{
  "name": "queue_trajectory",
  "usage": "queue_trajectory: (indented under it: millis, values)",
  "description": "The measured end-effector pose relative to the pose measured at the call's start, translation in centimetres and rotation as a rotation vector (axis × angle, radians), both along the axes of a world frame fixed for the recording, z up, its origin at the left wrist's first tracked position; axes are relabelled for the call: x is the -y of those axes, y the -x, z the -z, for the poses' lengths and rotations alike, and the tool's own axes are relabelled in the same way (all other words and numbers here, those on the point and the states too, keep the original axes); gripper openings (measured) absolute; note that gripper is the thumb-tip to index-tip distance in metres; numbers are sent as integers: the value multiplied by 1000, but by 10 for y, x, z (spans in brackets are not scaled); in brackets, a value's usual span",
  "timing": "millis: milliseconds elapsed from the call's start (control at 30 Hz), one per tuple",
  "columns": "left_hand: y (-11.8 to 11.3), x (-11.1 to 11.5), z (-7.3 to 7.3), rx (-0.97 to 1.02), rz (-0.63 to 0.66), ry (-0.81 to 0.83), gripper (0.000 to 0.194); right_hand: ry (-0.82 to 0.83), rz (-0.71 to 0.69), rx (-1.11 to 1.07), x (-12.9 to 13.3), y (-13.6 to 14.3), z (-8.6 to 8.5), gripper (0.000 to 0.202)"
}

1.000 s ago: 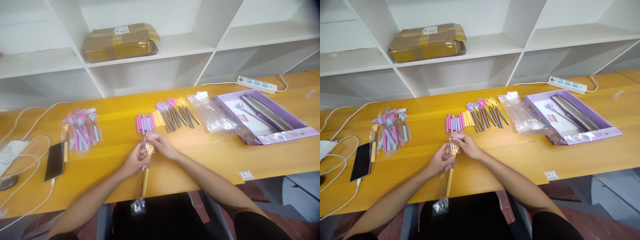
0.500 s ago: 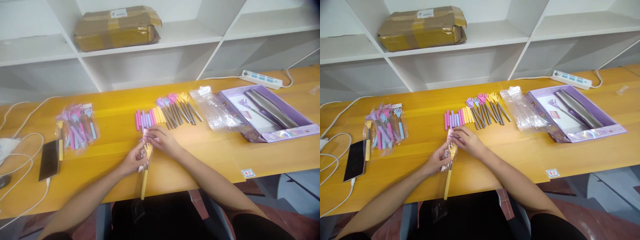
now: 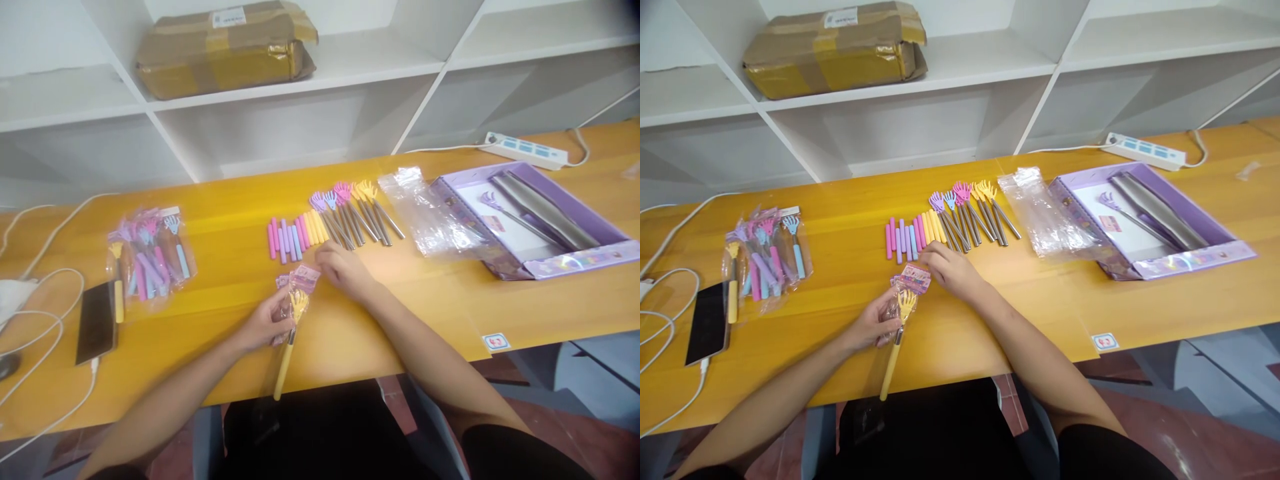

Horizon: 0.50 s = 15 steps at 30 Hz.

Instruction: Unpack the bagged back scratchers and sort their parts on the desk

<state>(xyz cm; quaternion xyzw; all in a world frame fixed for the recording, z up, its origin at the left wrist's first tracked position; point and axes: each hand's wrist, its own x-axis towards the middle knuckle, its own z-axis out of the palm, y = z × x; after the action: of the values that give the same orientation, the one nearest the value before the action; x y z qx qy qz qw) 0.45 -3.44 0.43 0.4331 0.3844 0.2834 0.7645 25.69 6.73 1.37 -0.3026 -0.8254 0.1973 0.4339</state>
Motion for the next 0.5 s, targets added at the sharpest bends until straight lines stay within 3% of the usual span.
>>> queue_trajectory:
  millis: [100, 267, 500]
  values:
    - [1, 0, -1, 15, 18, -3, 115, 48, -129, -10, 0, -4, -11, 31]
    - [3, 1, 1, 4, 13, -3, 112, 291, -186, -83, 6, 2, -23, 18]
    - [2, 4, 3, -25, 30, 16, 116, 341, 0, -199, -5, -5, -20, 31]
